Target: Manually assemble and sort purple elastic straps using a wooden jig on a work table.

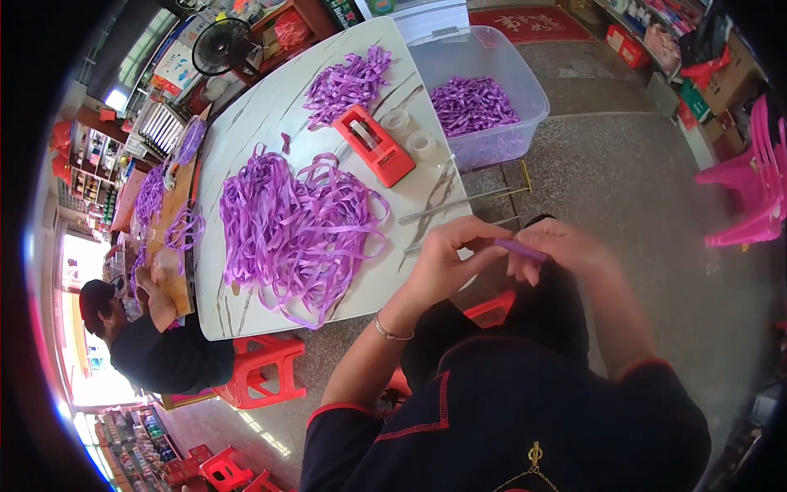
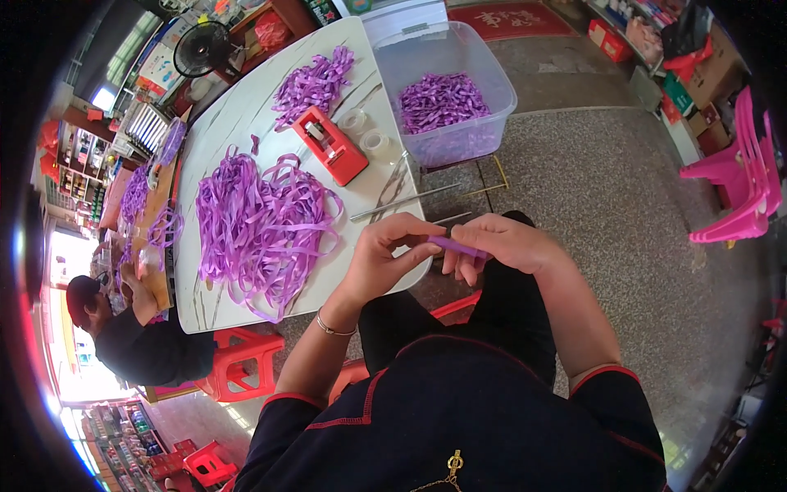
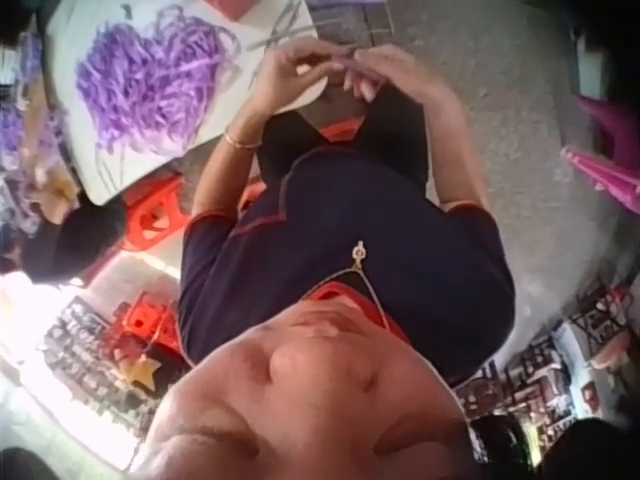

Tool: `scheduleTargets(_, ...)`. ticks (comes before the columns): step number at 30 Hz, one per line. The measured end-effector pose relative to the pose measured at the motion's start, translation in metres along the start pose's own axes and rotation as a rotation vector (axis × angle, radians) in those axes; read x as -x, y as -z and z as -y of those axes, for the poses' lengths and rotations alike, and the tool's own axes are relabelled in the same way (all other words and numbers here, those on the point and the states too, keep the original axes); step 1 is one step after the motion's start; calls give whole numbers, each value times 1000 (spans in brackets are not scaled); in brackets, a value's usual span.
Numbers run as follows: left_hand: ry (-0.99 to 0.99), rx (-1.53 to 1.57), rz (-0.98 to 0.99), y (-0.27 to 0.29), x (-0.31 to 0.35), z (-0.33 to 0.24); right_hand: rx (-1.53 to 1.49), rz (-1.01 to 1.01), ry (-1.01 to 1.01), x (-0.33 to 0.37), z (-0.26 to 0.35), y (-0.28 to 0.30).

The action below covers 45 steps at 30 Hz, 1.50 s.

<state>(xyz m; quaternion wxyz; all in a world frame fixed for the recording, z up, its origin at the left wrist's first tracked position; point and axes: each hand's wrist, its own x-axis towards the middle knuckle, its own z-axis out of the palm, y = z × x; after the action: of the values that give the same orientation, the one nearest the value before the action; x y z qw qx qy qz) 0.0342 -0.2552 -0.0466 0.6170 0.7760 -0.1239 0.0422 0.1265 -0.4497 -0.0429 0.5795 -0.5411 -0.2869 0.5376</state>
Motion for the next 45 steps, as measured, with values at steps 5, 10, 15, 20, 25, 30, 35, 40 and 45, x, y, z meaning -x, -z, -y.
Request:
scheduleTargets(5,97,27,-164,14,20,1,275,-272,251,-12,6,-26)
scheduleTargets(10,149,170,-239,20,29,9,731,-503,417,-29,8,-41)
scheduleTargets(15,106,108,-289,31,39,13,732,-515,499,-44,18,-55)
scheduleTargets(20,171,163,-327,39,48,13,666,-472,495,-57,9,-53)
scheduleTargets(25,143,233,-348,44,54,16,353,-464,425,-69,-7,-59)
scheduleTargets(30,168,294,-375,51,57,15,328,-412,452,-81,-12,-59)
scheduleTargets(35,110,153,-376,67,53,18,120,-345,447,-91,-20,-61)
scheduleTargets(40,37,-217,-563,144,1,17,557,-374,344,-99,-55,-60)
scheduleTargets(45,-29,-560,-698,248,-83,39,812,-406,553,-106,-55,-71)
